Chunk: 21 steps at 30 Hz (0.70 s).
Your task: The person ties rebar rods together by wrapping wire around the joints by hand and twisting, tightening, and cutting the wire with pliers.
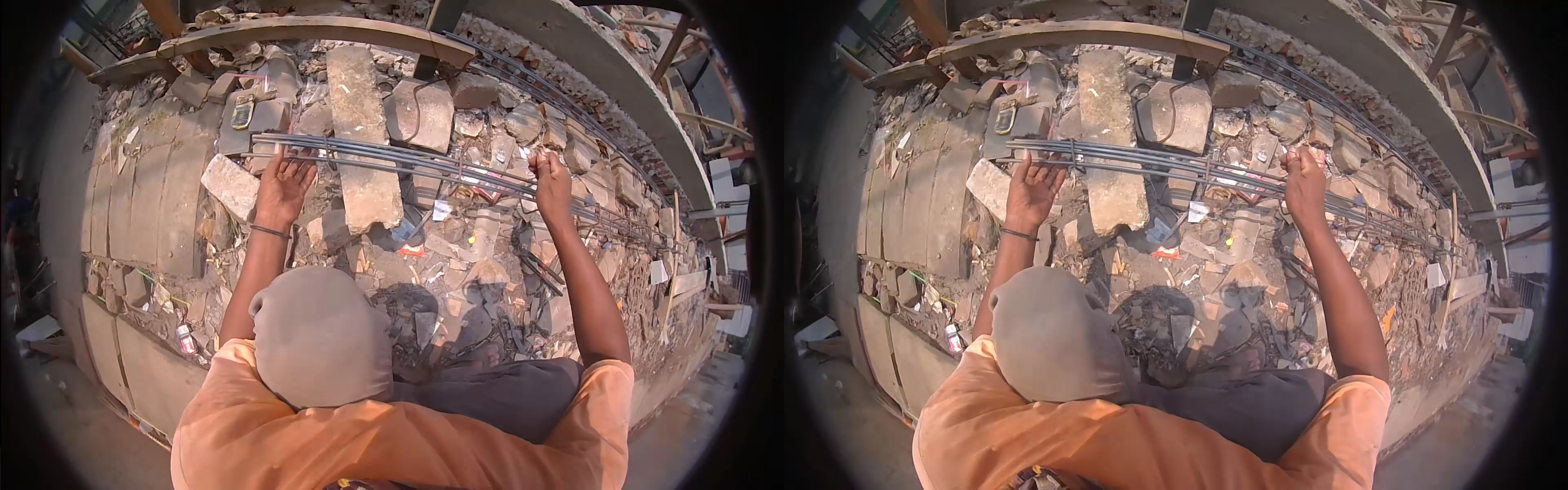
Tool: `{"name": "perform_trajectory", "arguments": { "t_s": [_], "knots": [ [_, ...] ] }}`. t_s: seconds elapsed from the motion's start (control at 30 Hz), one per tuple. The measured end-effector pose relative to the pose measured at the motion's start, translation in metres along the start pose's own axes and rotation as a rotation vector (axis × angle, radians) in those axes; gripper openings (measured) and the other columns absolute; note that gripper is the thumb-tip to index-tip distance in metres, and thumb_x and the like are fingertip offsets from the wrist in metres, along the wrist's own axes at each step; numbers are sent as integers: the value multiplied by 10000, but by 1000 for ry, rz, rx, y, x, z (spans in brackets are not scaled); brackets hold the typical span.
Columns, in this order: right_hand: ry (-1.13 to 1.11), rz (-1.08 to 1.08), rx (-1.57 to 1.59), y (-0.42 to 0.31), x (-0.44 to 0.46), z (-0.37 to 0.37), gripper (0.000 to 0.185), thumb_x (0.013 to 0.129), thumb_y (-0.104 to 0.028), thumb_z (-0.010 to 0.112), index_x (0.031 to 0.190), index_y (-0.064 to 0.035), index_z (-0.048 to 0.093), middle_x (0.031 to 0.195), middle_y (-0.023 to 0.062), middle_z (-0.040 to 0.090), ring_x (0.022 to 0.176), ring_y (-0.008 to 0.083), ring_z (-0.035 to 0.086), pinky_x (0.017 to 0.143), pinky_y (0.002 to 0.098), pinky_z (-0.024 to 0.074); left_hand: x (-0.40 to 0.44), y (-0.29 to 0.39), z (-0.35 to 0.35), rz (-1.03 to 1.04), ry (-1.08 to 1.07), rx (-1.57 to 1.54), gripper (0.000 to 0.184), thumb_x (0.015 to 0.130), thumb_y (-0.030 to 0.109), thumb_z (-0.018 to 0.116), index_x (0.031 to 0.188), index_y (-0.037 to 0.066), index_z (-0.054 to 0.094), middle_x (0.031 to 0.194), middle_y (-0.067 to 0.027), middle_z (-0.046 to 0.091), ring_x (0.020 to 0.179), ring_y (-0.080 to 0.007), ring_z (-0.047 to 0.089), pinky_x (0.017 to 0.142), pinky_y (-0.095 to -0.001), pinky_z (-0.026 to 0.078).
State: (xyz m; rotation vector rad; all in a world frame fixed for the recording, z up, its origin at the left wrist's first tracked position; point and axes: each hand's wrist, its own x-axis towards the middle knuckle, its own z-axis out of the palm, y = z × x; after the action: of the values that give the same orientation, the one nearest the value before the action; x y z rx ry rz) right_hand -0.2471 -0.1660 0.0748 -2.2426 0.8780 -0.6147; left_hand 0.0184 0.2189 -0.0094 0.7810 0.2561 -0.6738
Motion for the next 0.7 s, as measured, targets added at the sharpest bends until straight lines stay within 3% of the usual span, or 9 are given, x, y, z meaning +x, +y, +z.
{"name": "perform_trajectory", "arguments": {
  "t_s": [0.03,0.17,0.23,0.3,0.4,0.53,0.7],
  "knots": [
    [67,187,151,-7,-5,-11,340,1018,-263,440,854,-11,598,706,65,590,616,182,584,580,342,473,-1,1,13,11,-1,-58,348,949,362,584,1154,81,563,1144,-96,620,1148,-273,561,984,-414,453],
    [104,763,426,-5,-45,-31,365,1009,-318,435,786,-47,537,649,39,522,493,156,545,441,313,468,21,3,-2,8,64,-8,354,948,300,602,1210,65,557,1178,-95,613,1145,-284,573,1007,-419,450],
    [-6,968,615,22,-64,-18,339,1005,-330,441,843,-41,514,787,90,572,668,204,618,564,350,548,29,3,-4,-7,52,6,380,945,282,608,1230,38,548,1217,-118,606,1161,-285,568,1033,-432,447],
    [61,849,1091,44,-83,8,335,1002,-337,462,878,-33,533,900,94,569,850,248,642,713,434,556,38,7,-3,-35,-88,-41,424,942,277,609,1223,-31,534,1198,-177,610,1173,-299,563,1025,-443,488],
    [131,759,1164,52,-77,35,347,1013,-346,438,920,-39,570,930,101,593,886,229,624,747,400,561,53,9,-17,-4,-146,0,409,947,236,602,1226,-52,524,1189,-200,612,1112,-303,602,969,-419,532],
    [60,625,1230,39,-66,44,375,1014,-373,427,948,-30,564,961,115,608,901,239,627,752,395,568,52,10,-17,-9,-176,-26,410,946,212,603,1238,-62,512,1198,-205,609,1107,-302,606,953,-410,543],
    [22,653,1242,34,-72,40,321,1025,-313,420,982,-31,567,1049,135,595,951,259,620,792,402,564,38,3,-11,4,-148,-49,428,944,229,605,1245,-60,508,1209,-212,602,1124,-313,595,992,-416,517]
  ]
}}
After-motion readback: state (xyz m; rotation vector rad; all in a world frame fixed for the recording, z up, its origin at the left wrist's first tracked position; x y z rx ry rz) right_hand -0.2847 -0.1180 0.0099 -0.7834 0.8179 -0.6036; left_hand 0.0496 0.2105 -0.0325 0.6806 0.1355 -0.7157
